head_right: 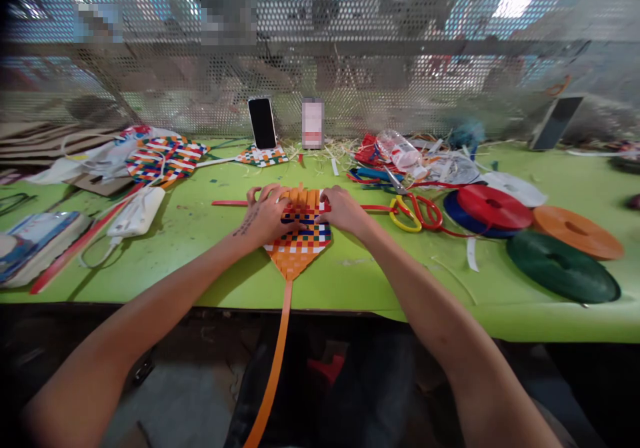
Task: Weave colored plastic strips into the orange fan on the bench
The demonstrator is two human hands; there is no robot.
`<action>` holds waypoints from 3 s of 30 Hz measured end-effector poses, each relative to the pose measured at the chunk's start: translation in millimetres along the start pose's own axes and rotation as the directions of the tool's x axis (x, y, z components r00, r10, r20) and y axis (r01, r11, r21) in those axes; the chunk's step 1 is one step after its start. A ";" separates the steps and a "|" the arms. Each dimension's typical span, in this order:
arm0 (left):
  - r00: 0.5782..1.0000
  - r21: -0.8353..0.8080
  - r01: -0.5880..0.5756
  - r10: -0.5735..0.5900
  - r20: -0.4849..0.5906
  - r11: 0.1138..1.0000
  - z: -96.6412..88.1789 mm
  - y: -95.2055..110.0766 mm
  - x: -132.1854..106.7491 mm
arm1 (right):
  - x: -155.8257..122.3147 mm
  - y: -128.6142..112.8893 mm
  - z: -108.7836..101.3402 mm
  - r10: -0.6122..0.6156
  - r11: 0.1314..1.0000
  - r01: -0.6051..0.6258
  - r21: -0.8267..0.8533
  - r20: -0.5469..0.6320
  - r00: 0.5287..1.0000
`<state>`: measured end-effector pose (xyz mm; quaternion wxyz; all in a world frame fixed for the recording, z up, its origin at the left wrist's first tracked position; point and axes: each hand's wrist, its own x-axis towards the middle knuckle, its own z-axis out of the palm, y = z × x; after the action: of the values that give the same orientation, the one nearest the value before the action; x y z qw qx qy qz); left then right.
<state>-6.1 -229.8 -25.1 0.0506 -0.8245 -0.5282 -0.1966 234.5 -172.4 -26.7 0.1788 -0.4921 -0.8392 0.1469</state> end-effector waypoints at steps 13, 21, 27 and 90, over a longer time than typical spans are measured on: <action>0.956 -0.025 0.112 -0.101 0.274 0.993 -14.6 78.2 -31.2 | -18.5 -16.6 -36.1 0.218 0.783 -0.481 0.395 0.550 0.806; 0.926 0.134 0.199 -0.231 0.297 0.971 -9.5 111.9 -38.3 | -22.2 -20.2 -39.0 0.126 0.775 -0.446 0.448 0.582 0.803; 0.931 0.010 0.340 -0.338 0.136 0.940 -42.0 87.8 -34.2 | -32.6 -29.0 -69.4 -0.325 0.833 -0.223 0.506 0.774 0.543; 0.949 -0.164 0.230 -0.183 0.257 0.959 14.0 -16.4 25.4 | 23.6 19.6 9.1 -0.065 0.970 0.052 0.237 0.049 0.997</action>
<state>-7.8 -196.9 -30.4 -0.1139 -0.7830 -0.5927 -0.1500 235.0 -143.1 -39.5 0.2164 -0.4381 -0.8348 0.2538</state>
